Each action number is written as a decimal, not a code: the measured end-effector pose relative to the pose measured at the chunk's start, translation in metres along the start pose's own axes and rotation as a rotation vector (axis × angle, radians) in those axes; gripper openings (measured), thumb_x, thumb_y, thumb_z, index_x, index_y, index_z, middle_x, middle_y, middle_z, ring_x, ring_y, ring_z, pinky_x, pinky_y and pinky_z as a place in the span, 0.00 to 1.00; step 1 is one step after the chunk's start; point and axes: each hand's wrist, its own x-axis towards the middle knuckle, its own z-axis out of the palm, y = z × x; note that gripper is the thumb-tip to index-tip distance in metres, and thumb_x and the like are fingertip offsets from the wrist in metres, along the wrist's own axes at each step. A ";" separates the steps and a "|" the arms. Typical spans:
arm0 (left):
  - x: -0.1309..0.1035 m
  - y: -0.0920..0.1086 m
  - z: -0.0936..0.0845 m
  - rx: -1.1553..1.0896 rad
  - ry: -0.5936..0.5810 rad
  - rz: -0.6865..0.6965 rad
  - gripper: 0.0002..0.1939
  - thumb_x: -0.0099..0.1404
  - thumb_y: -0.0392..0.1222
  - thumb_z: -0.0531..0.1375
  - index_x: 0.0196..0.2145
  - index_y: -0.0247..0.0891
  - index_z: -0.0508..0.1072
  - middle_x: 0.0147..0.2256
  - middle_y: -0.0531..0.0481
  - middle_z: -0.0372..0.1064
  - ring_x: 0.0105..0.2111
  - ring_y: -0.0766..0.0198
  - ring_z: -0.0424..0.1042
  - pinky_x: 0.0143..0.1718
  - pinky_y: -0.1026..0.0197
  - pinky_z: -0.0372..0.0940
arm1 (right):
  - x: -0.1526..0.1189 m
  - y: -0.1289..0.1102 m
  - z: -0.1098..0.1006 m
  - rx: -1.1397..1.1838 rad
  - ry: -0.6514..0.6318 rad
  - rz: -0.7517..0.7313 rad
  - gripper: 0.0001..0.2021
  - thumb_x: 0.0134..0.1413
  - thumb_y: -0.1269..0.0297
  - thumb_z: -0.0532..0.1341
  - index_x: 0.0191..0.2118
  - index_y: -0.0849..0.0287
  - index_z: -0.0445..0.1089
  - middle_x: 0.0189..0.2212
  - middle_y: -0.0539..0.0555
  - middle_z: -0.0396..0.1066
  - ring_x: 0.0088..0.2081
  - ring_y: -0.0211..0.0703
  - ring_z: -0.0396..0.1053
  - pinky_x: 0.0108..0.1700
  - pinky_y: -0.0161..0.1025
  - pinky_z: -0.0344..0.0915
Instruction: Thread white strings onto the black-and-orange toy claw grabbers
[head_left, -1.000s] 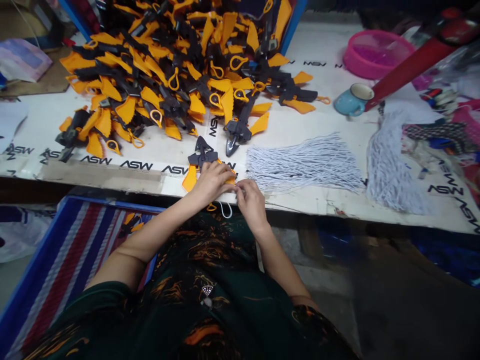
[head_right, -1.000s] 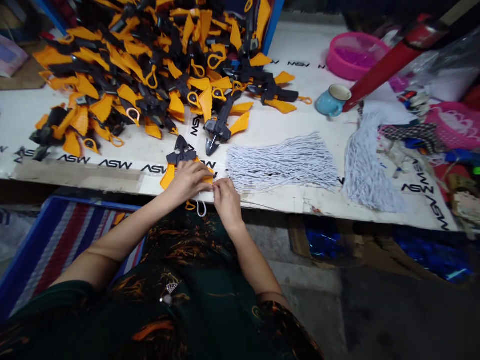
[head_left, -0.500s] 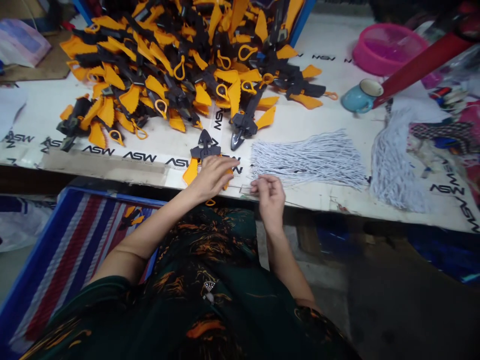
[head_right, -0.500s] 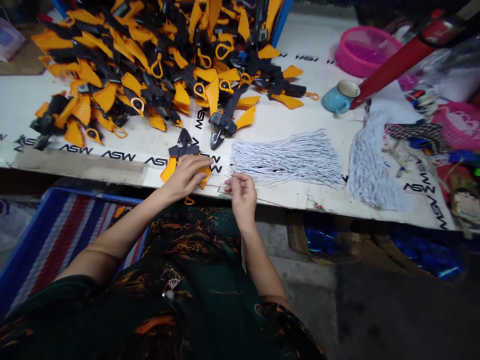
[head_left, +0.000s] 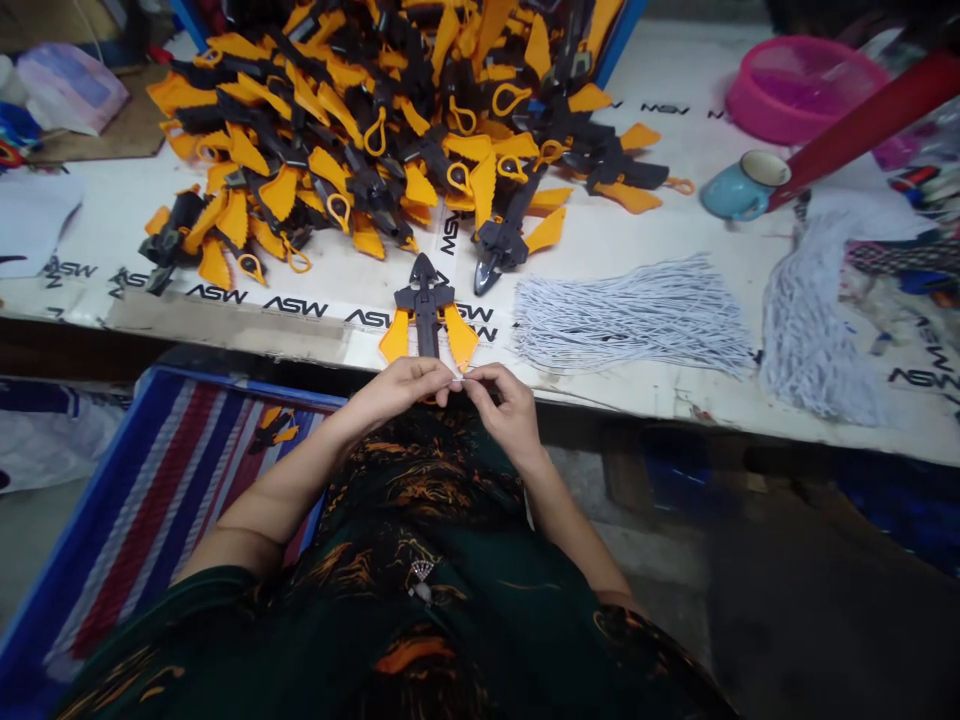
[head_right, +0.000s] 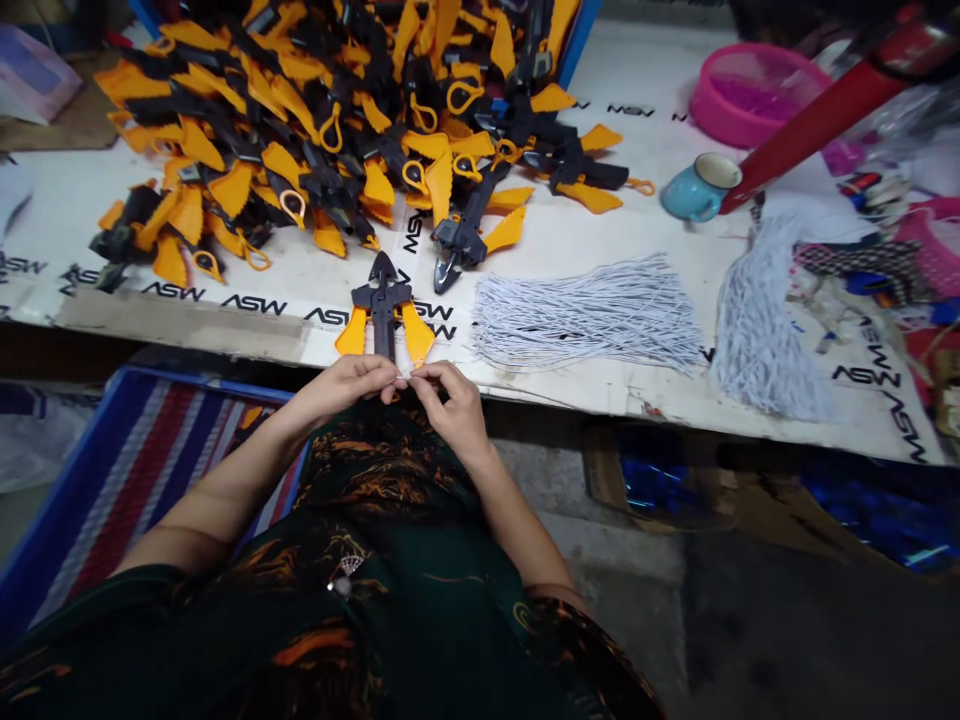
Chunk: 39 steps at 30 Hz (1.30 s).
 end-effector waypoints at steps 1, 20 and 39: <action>-0.001 -0.003 0.002 -0.103 -0.005 -0.016 0.23 0.64 0.61 0.61 0.34 0.36 0.78 0.27 0.49 0.75 0.23 0.69 0.62 0.27 0.64 0.59 | -0.002 0.000 0.003 0.013 0.014 0.014 0.06 0.62 0.60 0.61 0.37 0.56 0.73 0.34 0.52 0.76 0.35 0.40 0.73 0.40 0.38 0.70; -0.012 -0.014 -0.010 1.191 0.304 1.091 0.10 0.73 0.35 0.56 0.47 0.42 0.75 0.38 0.50 0.79 0.30 0.66 0.70 0.33 0.59 0.55 | 0.006 -0.010 0.004 0.593 -0.192 0.641 0.20 0.40 0.49 0.73 0.32 0.60 0.74 0.23 0.46 0.69 0.21 0.28 0.54 0.22 0.31 0.50; -0.013 -0.003 0.008 0.365 0.368 0.382 0.11 0.64 0.47 0.65 0.28 0.37 0.76 0.26 0.51 0.71 0.27 0.67 0.66 0.32 0.62 0.60 | 0.007 -0.017 -0.005 -0.195 -0.162 -0.196 0.06 0.66 0.66 0.58 0.39 0.57 0.72 0.33 0.52 0.75 0.34 0.40 0.72 0.38 0.36 0.67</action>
